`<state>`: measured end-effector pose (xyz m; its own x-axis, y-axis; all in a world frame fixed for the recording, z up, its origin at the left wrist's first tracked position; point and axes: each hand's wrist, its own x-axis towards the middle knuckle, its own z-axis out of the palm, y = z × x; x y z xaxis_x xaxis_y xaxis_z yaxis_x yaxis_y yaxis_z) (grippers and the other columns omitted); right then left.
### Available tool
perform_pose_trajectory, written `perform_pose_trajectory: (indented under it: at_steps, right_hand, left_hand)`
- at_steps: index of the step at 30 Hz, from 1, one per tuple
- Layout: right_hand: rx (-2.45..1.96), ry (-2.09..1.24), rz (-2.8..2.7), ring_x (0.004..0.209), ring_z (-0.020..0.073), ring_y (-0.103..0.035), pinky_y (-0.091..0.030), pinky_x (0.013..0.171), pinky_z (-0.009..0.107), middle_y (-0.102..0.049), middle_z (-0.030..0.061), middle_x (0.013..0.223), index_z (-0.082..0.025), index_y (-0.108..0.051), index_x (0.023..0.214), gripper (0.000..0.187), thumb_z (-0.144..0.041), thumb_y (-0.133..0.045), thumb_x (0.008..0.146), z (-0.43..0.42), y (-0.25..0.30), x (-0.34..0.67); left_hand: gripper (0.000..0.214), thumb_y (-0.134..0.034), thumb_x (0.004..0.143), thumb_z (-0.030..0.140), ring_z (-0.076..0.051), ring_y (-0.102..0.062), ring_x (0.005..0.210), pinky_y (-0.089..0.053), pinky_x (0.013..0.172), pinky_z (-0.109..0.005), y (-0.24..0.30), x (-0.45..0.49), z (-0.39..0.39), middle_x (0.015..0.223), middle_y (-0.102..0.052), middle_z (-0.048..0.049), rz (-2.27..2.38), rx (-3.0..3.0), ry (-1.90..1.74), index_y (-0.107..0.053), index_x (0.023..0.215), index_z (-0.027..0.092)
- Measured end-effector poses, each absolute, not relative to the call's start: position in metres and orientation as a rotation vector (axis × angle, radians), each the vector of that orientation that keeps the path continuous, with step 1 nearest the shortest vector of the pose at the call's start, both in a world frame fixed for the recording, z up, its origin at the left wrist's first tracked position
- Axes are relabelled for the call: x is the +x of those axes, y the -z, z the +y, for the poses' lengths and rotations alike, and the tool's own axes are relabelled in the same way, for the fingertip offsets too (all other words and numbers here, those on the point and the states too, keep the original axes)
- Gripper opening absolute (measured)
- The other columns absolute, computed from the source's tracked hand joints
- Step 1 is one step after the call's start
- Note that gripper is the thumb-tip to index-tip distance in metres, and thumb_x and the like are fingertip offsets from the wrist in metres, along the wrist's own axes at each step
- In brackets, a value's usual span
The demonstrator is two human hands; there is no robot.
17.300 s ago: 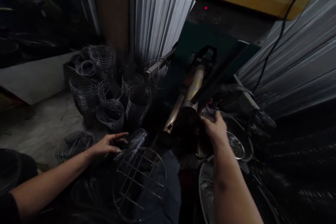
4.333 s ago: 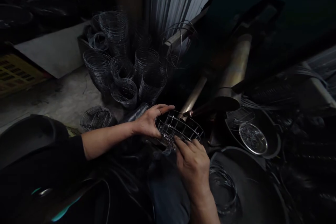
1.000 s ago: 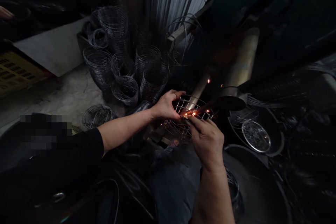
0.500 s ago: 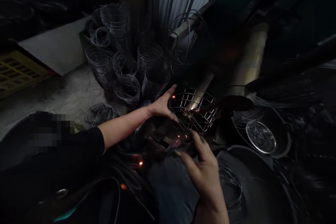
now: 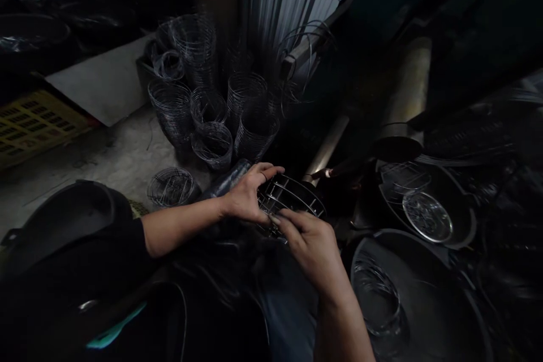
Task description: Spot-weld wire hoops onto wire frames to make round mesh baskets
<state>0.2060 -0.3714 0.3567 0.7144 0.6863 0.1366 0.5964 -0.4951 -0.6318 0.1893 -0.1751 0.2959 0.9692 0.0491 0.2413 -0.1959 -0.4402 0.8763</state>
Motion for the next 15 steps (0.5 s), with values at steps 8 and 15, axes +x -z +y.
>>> perform_pose_trajectory:
  at_steps: [8,15]
  right_hand:
    - [-2.700,0.359,-1.382,0.076,0.0250,-0.066,-0.052,0.069,0.036,-0.072,0.0079,0.082,-0.014,-0.072,0.106,0.028,-0.018,-0.051,0.087,-0.387,-0.337,0.202]
    - [-2.384,0.567,-1.338,0.067,0.0176,-0.062,-0.050,0.067,0.029,-0.070,0.0050,0.073,-0.012,-0.072,0.096,0.026,-0.017,-0.047,0.093,-0.395,-0.332,0.223]
  left_hand:
    - [0.107,-0.084,0.036,0.040,-0.037,-0.044,0.125,-0.039,0.108,-0.053,-0.296,0.198,-0.191,0.131,-0.044,-0.0164,-0.125,2.033,-0.266,-0.049,0.134,0.014]
    - [0.106,-0.082,0.038,0.038,-0.036,-0.044,0.126,-0.041,0.108,-0.052,-0.303,0.216,-0.200,0.131,-0.043,-0.0175,-0.114,2.022,-0.301,-0.049,0.134,0.011]
